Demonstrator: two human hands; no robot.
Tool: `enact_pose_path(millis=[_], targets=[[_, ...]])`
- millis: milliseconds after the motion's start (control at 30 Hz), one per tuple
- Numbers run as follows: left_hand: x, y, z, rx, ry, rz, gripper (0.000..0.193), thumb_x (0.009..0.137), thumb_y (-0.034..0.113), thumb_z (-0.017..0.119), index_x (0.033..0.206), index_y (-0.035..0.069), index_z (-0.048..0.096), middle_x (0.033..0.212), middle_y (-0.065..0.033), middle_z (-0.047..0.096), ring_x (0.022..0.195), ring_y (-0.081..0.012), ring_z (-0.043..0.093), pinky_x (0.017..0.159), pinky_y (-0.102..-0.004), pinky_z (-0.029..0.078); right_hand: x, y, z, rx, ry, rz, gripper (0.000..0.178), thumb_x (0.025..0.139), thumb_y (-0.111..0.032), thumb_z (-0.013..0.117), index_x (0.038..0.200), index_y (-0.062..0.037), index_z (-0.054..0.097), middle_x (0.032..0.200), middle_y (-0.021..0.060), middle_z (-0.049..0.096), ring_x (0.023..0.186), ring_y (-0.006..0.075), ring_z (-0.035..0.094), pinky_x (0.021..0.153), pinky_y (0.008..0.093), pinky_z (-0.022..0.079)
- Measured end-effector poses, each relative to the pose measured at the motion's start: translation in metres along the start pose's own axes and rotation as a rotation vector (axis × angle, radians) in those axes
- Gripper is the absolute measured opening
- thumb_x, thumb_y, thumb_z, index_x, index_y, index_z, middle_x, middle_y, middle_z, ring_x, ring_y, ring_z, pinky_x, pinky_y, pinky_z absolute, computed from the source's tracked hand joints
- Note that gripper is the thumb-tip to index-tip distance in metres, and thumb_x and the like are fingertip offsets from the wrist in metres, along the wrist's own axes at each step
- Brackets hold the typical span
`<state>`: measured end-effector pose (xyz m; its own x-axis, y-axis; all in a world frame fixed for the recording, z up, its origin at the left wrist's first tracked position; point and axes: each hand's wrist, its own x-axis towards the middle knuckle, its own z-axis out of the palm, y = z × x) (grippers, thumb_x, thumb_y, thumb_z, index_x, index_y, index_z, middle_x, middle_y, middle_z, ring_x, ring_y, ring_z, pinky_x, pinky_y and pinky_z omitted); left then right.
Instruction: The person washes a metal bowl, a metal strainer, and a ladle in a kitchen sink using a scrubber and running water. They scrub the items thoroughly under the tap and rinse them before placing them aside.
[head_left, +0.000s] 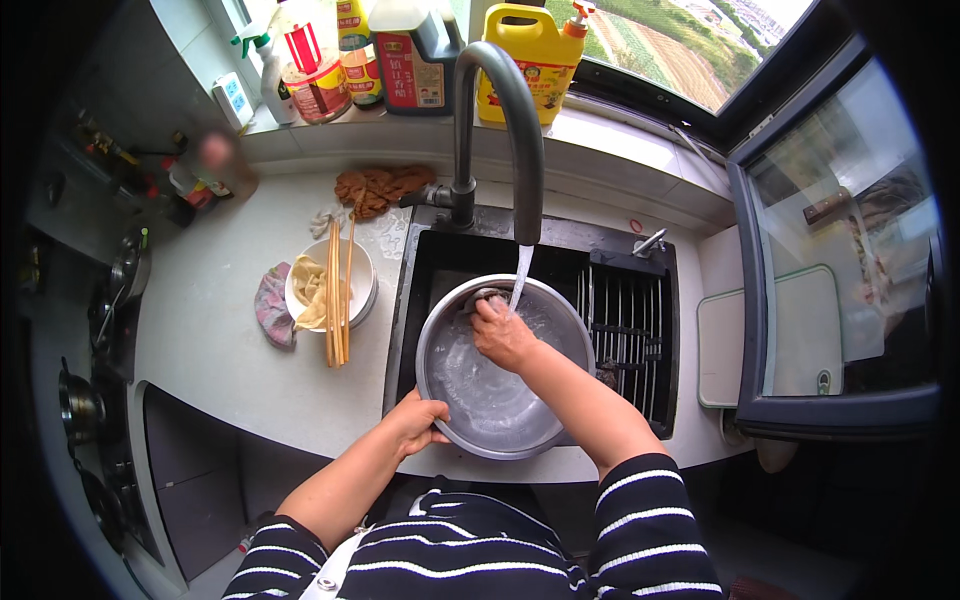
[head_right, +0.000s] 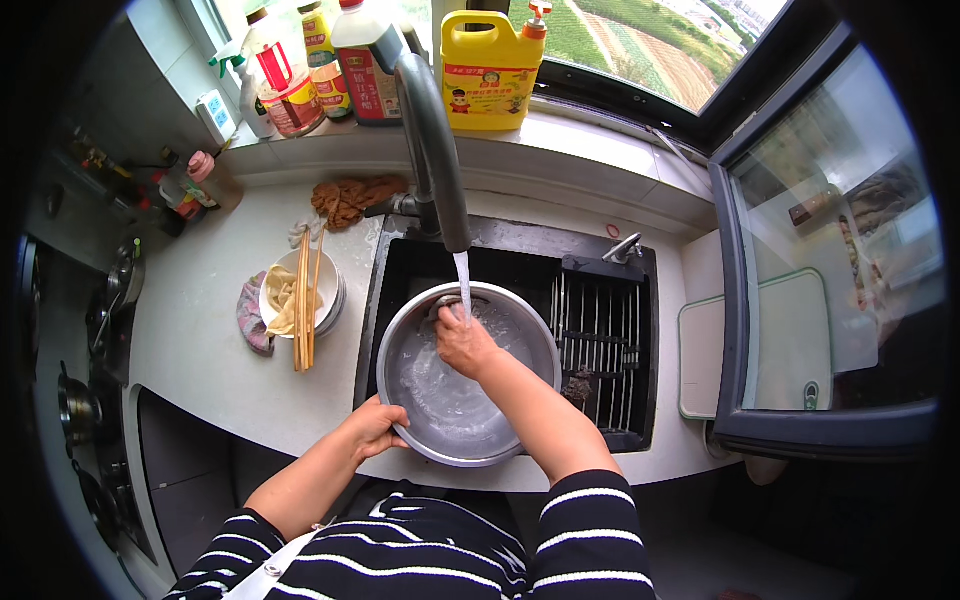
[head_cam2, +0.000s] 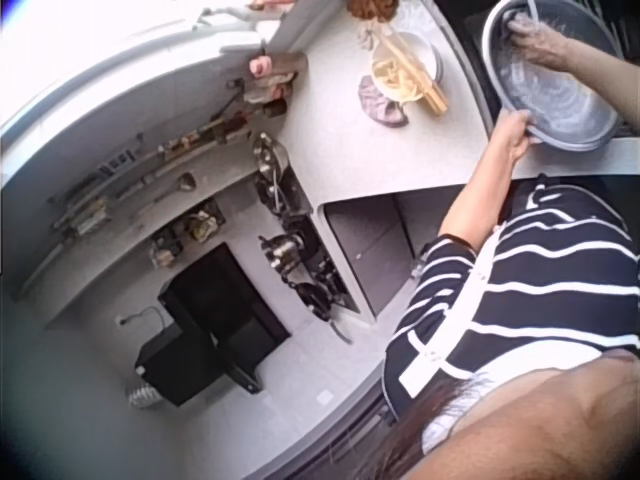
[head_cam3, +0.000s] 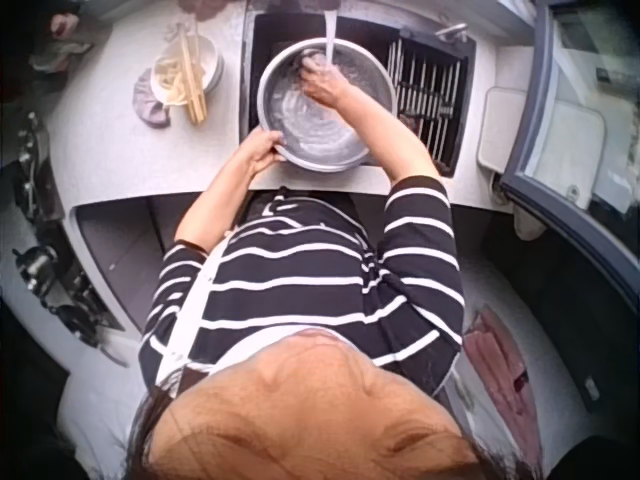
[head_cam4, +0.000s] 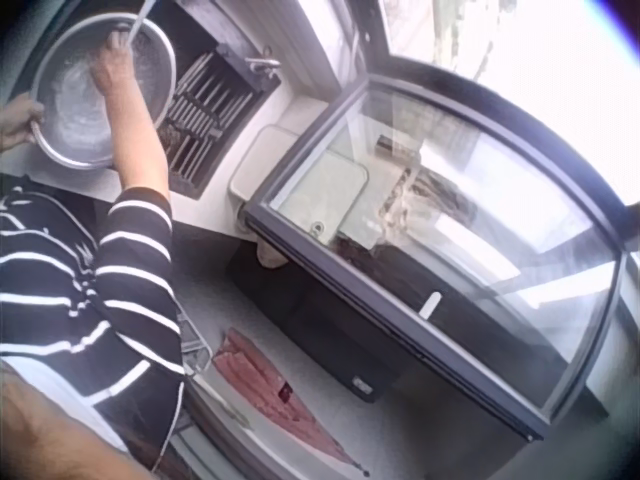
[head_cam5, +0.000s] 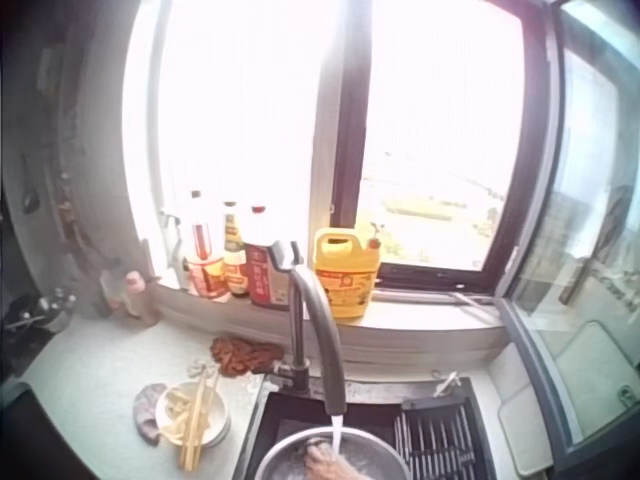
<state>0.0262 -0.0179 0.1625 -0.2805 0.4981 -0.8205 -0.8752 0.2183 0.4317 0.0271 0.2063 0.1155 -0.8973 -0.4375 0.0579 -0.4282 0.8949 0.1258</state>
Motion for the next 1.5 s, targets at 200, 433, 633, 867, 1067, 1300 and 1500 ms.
enact_pose_path(millis=[200, 433, 633, 867, 1067, 1300, 1500], targets=[[-0.009, 0.012, 0.003, 0.019, 0.023, -0.040, 0.034, 0.072, -0.007, 0.049, 0.105, -0.002, 0.052, 0.091, -0.0139, 0.061, 0.073, -0.0271, 0.065, 0.055, -0.0380, 0.059, 0.013, 0.003, -0.013, -0.051, 0.221, -0.345, 0.021, 0.070, -0.021, 0.055, 0.080, -0.0093, 0.069, 0.097, 0.0037, 0.055, 0.109, 0.0238, 0.045, 0.104, 0.0404, 0.031], [-0.003, 0.003, -0.007, -0.016, -0.103, -0.135, 0.039, 0.072, -0.008, 0.048, 0.110, -0.004, 0.048, 0.096, -0.0157, 0.059, 0.078, -0.0280, 0.065, 0.060, -0.0395, 0.060, -0.016, 0.029, -0.008, -0.226, 0.022, -0.029, 0.023, 0.075, -0.024, 0.056, 0.095, -0.0145, 0.063, 0.097, 0.0021, 0.052, 0.103, 0.0272, 0.046, 0.080, 0.0397, 0.043], [0.000, -0.008, -0.005, -0.091, -0.106, -0.151, 0.036, 0.071, -0.009, 0.049, 0.107, -0.009, 0.050, 0.095, -0.0181, 0.059, 0.080, -0.0293, 0.065, 0.062, -0.0396, 0.061, -0.065, 0.015, 0.018, -0.180, -0.288, 0.231, 0.016, 0.077, -0.019, 0.056, 0.085, -0.0108, 0.066, 0.091, 0.0043, 0.058, 0.096, 0.0264, 0.050, 0.069, 0.0346, 0.046], [0.004, -0.012, -0.002, -0.172, -0.044, -0.172, 0.035, 0.073, -0.008, 0.047, 0.108, -0.012, 0.046, 0.098, -0.0199, 0.057, 0.084, -0.0316, 0.065, 0.065, -0.0438, 0.060, -0.092, -0.030, 0.004, 0.392, -0.986, 0.288, 0.045, 0.073, -0.013, 0.065, 0.115, -0.0009, 0.052, 0.107, 0.0175, 0.062, 0.101, 0.0355, 0.059, 0.080, 0.0400, 0.050], [0.015, -0.015, -0.004, -0.150, -0.010, -0.230, 0.034, 0.073, -0.008, 0.048, 0.107, -0.012, 0.047, 0.096, -0.0200, 0.058, 0.081, -0.0325, 0.065, 0.068, -0.0470, 0.059, -0.059, -0.085, -0.008, 1.392, -0.929, 0.161, 0.035, 0.066, -0.001, 0.059, 0.100, -0.0072, 0.053, 0.087, 0.0092, 0.060, 0.088, 0.0241, 0.056, 0.077, 0.0337, 0.044], [-0.003, -0.014, 0.005, -0.060, 0.070, -0.158, 0.036, 0.071, -0.008, 0.048, 0.106, -0.008, 0.050, 0.091, -0.0175, 0.059, 0.078, -0.0315, 0.065, 0.064, -0.0463, 0.059, 0.006, -0.087, 0.038, 0.967, -0.450, 0.382, 0.047, 0.060, -0.012, 0.072, 0.101, -0.0041, 0.051, 0.104, 0.0186, 0.055, 0.097, 0.0381, 0.054, 0.083, 0.0418, 0.045], [-0.008, -0.017, 0.014, -0.091, 0.104, -0.108, 0.041, 0.072, -0.008, 0.048, 0.113, -0.008, 0.047, 0.100, -0.0189, 0.059, 0.085, -0.0337, 0.064, 0.067, -0.0475, 0.058, -0.026, -0.032, 0.058, 0.611, -0.575, 0.581, 0.057, 0.067, -0.012, 0.069, 0.119, -0.0095, 0.047, 0.122, 0.0182, 0.048, 0.106, 0.0373, 0.054, 0.091, 0.0426, 0.045]])
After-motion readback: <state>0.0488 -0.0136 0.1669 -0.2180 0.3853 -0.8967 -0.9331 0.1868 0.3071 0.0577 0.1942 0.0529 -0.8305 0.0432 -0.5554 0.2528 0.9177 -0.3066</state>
